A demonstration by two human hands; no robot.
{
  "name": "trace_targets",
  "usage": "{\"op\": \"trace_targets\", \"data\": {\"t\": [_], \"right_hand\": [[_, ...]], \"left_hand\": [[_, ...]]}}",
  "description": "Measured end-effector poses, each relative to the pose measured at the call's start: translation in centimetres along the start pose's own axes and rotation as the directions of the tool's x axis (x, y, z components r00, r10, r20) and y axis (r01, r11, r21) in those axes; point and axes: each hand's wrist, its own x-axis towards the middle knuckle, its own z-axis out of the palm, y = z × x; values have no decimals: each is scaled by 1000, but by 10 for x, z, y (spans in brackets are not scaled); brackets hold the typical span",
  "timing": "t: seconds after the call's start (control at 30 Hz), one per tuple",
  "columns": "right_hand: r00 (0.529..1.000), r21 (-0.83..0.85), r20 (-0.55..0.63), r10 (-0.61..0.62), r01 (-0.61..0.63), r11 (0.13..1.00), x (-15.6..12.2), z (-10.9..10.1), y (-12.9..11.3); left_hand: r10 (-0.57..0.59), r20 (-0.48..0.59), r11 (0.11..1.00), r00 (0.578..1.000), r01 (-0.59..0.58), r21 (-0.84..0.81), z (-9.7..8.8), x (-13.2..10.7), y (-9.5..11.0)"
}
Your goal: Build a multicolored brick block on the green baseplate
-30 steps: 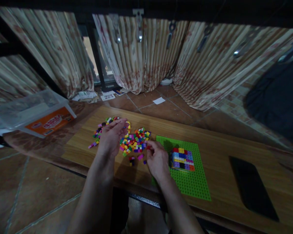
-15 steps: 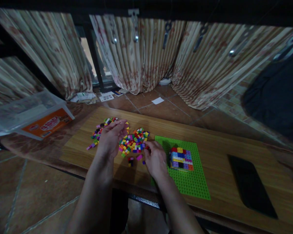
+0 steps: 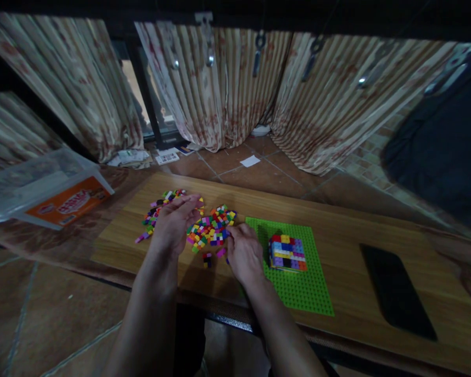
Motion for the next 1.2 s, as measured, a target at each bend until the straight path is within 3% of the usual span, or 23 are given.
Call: {"op": "trace_targets", "data": {"t": [0.23,0.47,0.53,0.6,0.67,0.73,0.83,1.03,1.2], "right_hand": [[999,6,-15,29,-29,1000,1,0,-3],[989,60,-140,51,-43,997,0,1,1],[987,110,-156,26,-9,994,-1,1,-1],[986,161,-168,4,23,987,-3,0,-3],[984,202,-177,-2,38,979,-4,-1,-4],[982,230,-186,12,32,973,-4,-2,-6],[976,266,-215,45,14,964,-5,-3,-6],[973,328,-223,53,24,944,-6,-5,-7],[970,448,-221,98,11,894,-6,-7,-6]], "left_hand": [[18,4,1000,1000,-18,3,-1,0,-1],[22,3,1000,1000,-22,2,-2,1,-1],[34,11,998,999,-34,59,-4,4,-3],[81,21,973,996,-84,217,-9,8,-7],[151,52,873,987,-158,461,-14,11,-10],[177,108,696,978,-201,689,-18,13,-13],[155,185,440,970,-235,867,-18,14,-16],[159,332,94,930,-349,932,-3,16,-28],[114,393,-24,913,-393,919,4,17,-33]]}}
